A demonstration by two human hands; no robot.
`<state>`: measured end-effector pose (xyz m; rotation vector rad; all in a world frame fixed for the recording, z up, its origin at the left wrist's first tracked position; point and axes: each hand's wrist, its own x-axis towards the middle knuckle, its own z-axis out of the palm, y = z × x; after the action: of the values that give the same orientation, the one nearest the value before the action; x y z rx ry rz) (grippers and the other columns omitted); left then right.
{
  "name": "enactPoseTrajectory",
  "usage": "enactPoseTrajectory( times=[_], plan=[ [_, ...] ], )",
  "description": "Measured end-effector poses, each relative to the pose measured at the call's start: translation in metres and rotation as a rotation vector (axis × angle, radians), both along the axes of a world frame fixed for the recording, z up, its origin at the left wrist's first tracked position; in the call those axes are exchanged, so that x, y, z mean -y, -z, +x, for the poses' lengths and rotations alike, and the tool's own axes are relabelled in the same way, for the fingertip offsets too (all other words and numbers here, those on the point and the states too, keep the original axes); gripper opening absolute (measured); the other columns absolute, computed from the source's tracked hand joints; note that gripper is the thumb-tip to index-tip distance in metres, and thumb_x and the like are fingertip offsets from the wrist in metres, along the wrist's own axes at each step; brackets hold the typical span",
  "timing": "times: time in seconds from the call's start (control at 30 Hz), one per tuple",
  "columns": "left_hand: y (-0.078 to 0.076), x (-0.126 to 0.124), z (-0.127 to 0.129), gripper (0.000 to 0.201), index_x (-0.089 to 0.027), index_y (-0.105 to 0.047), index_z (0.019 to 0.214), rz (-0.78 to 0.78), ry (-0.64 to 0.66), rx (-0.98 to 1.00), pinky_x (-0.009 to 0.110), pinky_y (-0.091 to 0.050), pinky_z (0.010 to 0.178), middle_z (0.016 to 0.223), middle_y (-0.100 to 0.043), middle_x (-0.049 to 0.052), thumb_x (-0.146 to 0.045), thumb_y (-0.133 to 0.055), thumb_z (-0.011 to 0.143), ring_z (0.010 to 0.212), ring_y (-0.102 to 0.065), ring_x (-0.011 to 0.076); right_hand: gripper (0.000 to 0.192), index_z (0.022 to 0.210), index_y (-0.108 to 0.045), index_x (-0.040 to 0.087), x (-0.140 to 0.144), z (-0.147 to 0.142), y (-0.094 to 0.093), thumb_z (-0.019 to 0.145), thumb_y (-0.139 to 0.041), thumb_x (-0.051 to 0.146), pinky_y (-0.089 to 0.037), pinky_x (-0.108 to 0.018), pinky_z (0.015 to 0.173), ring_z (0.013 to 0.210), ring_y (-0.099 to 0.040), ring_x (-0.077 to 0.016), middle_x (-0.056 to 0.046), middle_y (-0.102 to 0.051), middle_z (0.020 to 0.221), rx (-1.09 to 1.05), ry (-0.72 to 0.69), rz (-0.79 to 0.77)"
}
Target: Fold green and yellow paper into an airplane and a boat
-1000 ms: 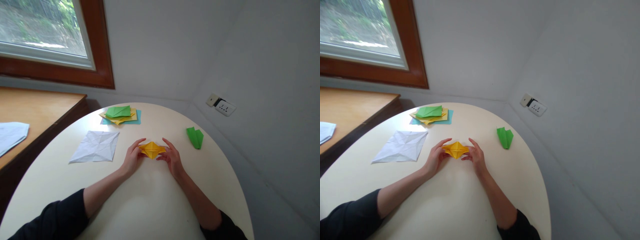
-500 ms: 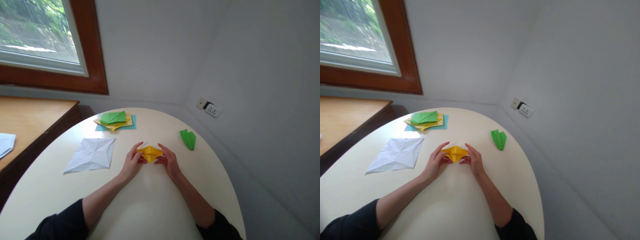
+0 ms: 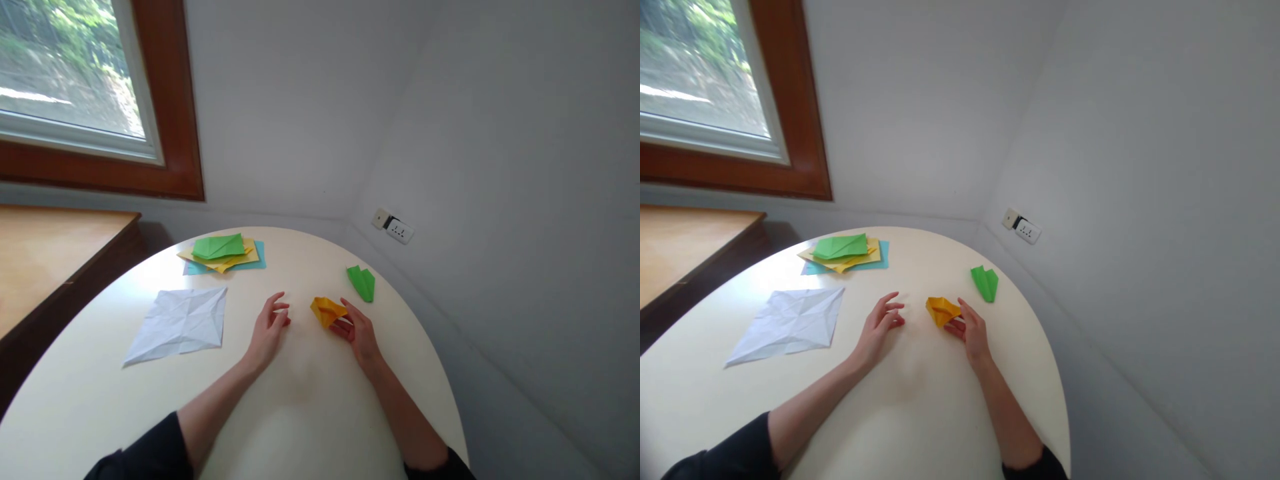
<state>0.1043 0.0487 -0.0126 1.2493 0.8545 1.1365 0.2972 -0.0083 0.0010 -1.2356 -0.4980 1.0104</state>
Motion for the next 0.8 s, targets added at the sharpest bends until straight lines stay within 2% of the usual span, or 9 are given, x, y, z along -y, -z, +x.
enactPoseTrajectory(
  times=[0.2, 0.27, 0.43, 0.63, 0.8],
  plan=[
    [-0.002, 0.001, 0.000, 0.046, -0.018, -0.048, 0.114, 0.011, -0.003, 0.011, 0.033, -0.049, 0.074, 0.092, -0.056, 0.004, -0.041, -0.050, 0.075, 0.070, -0.057, 0.0132, 0.034, 0.102, -0.058, 0.015, 0.012, 0.042, -0.001, 0.073, -0.063, 0.032, -0.058, -0.031, 0.060, 0.065, -0.069, -0.0189, -0.004, -0.070, 0.077, 0.134, 0.141, -0.106],
    [-0.002, 0.001, -0.001, 0.045, -0.018, -0.047, 0.113, 0.013, 0.000, 0.017, 0.033, -0.048, 0.073, 0.092, -0.055, 0.003, -0.041, -0.050, 0.074, 0.070, -0.056, 0.0131, 0.030, 0.099, -0.058, 0.015, 0.014, 0.056, -0.004, 0.075, -0.061, 0.033, -0.059, -0.032, 0.062, 0.067, -0.069, -0.0186, -0.006, -0.070, 0.082, 0.288, 0.160, -0.169],
    [-0.003, 0.002, -0.001, 0.044, -0.018, -0.046, 0.113, 0.009, 0.008, 0.015, 0.032, -0.047, 0.074, 0.091, -0.054, 0.003, -0.040, -0.049, 0.074, 0.070, -0.055, 0.0131, 0.030, 0.094, -0.063, 0.012, 0.019, 0.083, -0.013, 0.076, -0.059, 0.035, -0.058, -0.030, 0.057, 0.065, -0.067, -0.0173, -0.011, -0.069, 0.092, 0.460, 0.149, -0.265],
    [-0.004, 0.001, -0.002, 0.041, -0.018, -0.047, 0.110, 0.020, -0.004, 0.008, 0.033, -0.047, 0.072, 0.089, -0.055, 0.003, -0.039, -0.050, 0.074, 0.069, -0.056, 0.0135, 0.037, 0.102, -0.064, 0.010, 0.019, 0.102, -0.013, 0.075, -0.057, 0.034, -0.055, -0.030, 0.052, 0.064, -0.065, -0.0176, -0.013, -0.068, 0.092, 0.692, 0.146, -0.392],
    [-0.003, 0.001, -0.002, 0.036, -0.018, -0.049, 0.107, 0.038, -0.014, -0.009, 0.033, -0.048, 0.071, 0.085, -0.056, 0.002, -0.035, -0.049, 0.075, 0.067, -0.057, 0.0140, 0.043, 0.109, -0.062, 0.011, 0.023, 0.109, -0.015, 0.075, -0.054, 0.036, -0.054, -0.033, 0.061, 0.065, -0.064, -0.0173, -0.013, -0.067, 0.092, 0.912, 0.166, -0.428]
  ],
)
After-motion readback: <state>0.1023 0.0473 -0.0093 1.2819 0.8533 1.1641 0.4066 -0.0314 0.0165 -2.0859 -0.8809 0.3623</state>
